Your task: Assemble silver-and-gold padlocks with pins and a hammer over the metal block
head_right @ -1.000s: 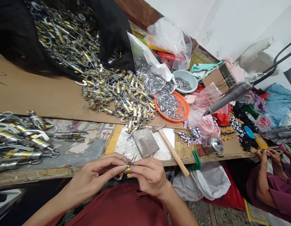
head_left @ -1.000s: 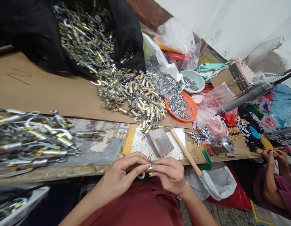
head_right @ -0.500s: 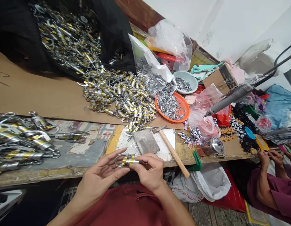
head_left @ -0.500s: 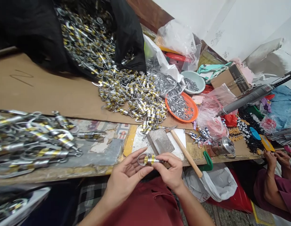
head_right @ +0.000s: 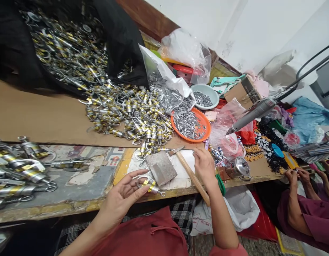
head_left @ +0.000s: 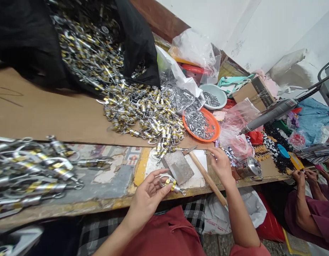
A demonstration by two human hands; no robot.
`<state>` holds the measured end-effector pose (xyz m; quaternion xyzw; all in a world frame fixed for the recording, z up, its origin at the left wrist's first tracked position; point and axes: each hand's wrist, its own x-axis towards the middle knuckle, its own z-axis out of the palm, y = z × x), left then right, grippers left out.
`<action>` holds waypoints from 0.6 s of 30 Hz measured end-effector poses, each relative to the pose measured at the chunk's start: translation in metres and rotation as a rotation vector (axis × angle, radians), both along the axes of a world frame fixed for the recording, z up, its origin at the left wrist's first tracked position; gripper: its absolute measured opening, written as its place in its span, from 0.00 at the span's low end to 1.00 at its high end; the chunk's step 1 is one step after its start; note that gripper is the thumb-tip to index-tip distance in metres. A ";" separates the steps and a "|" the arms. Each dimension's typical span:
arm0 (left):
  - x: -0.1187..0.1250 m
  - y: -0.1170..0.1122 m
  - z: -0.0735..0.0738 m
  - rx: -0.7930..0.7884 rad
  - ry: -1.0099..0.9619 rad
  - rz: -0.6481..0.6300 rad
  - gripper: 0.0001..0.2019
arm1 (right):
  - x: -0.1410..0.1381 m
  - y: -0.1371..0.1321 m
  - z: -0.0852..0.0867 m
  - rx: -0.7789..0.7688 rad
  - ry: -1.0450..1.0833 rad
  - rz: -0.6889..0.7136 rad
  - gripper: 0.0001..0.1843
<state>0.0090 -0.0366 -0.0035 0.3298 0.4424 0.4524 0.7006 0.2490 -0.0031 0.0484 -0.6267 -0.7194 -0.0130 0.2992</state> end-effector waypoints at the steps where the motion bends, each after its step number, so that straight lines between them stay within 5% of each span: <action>1: 0.000 0.000 -0.003 0.005 -0.005 -0.003 0.23 | 0.005 0.006 -0.003 -0.026 -0.035 -0.001 0.13; 12: -0.007 0.014 -0.010 -0.045 -0.028 -0.159 0.26 | 0.019 0.126 -0.030 -0.349 -0.172 -0.208 0.11; 18: -0.009 0.026 -0.005 -0.020 -0.028 -0.234 0.25 | 0.018 0.129 -0.039 -0.319 -0.140 -0.260 0.12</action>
